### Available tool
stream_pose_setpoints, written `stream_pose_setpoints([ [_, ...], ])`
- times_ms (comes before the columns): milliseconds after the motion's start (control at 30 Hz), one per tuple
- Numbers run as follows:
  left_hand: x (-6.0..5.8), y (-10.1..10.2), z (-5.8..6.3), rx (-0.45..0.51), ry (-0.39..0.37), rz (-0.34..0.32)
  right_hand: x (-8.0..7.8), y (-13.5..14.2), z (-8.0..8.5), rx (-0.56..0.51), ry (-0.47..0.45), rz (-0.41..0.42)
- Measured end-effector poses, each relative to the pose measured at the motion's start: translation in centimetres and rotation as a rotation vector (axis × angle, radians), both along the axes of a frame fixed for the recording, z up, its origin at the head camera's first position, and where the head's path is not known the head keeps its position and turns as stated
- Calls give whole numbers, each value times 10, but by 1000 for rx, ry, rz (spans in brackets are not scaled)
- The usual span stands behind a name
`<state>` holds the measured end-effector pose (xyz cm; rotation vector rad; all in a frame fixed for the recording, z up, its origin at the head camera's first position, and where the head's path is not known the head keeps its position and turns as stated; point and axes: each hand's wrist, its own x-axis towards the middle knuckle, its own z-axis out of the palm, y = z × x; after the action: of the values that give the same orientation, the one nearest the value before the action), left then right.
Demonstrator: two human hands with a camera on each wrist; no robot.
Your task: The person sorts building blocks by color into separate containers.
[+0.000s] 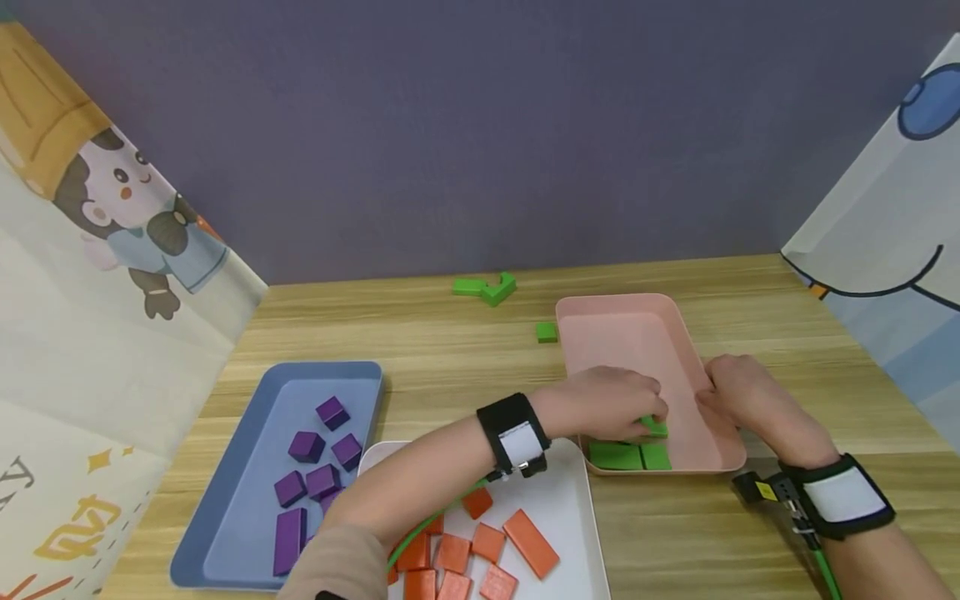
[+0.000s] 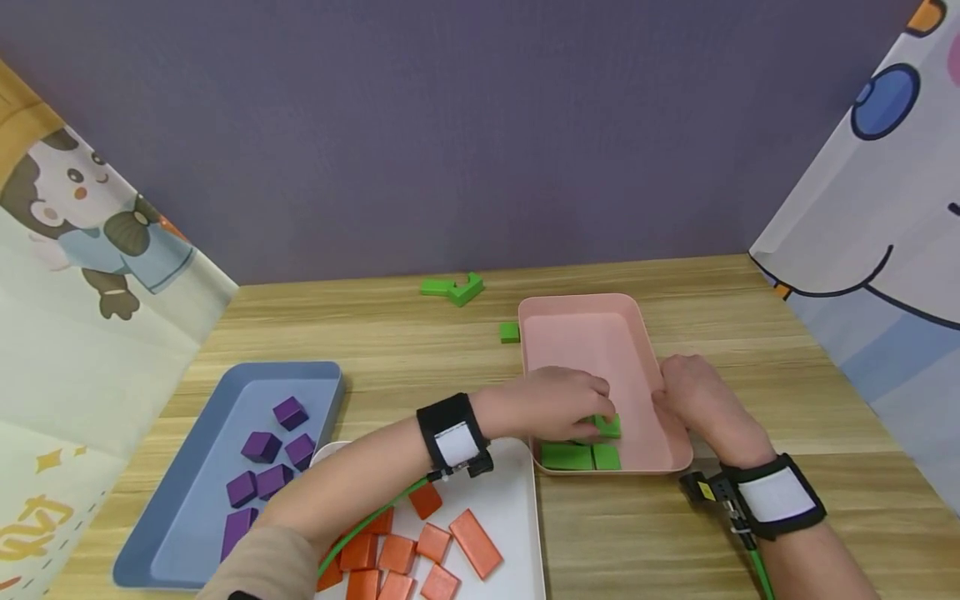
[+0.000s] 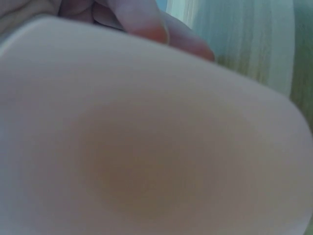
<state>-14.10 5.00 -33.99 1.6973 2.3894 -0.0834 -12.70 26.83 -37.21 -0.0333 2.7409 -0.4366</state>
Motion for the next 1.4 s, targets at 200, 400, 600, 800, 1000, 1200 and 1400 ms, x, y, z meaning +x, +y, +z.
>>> stream_pose_setpoints([
  [200,-20,-46,18,208,51,25,-1,0,1,5,-16,-8],
  [400,-58,-87,15,342,54,223,0,1,1,-2,9,2],
  [600,-81,-108,-3,226,46,449,1,-1,0,1,10,8],
  [800,-93,-115,-22,153,-69,529,1,-1,0,8,10,6],
  [1000,-103,-112,-42,90,-101,522,1,-2,0,10,18,9],
  [1200,-108,-103,-52,98,-94,449,1,-3,0,-5,21,2],
  [1400,-107,-99,-53,144,-19,376,3,-2,0,-11,13,-20],
])
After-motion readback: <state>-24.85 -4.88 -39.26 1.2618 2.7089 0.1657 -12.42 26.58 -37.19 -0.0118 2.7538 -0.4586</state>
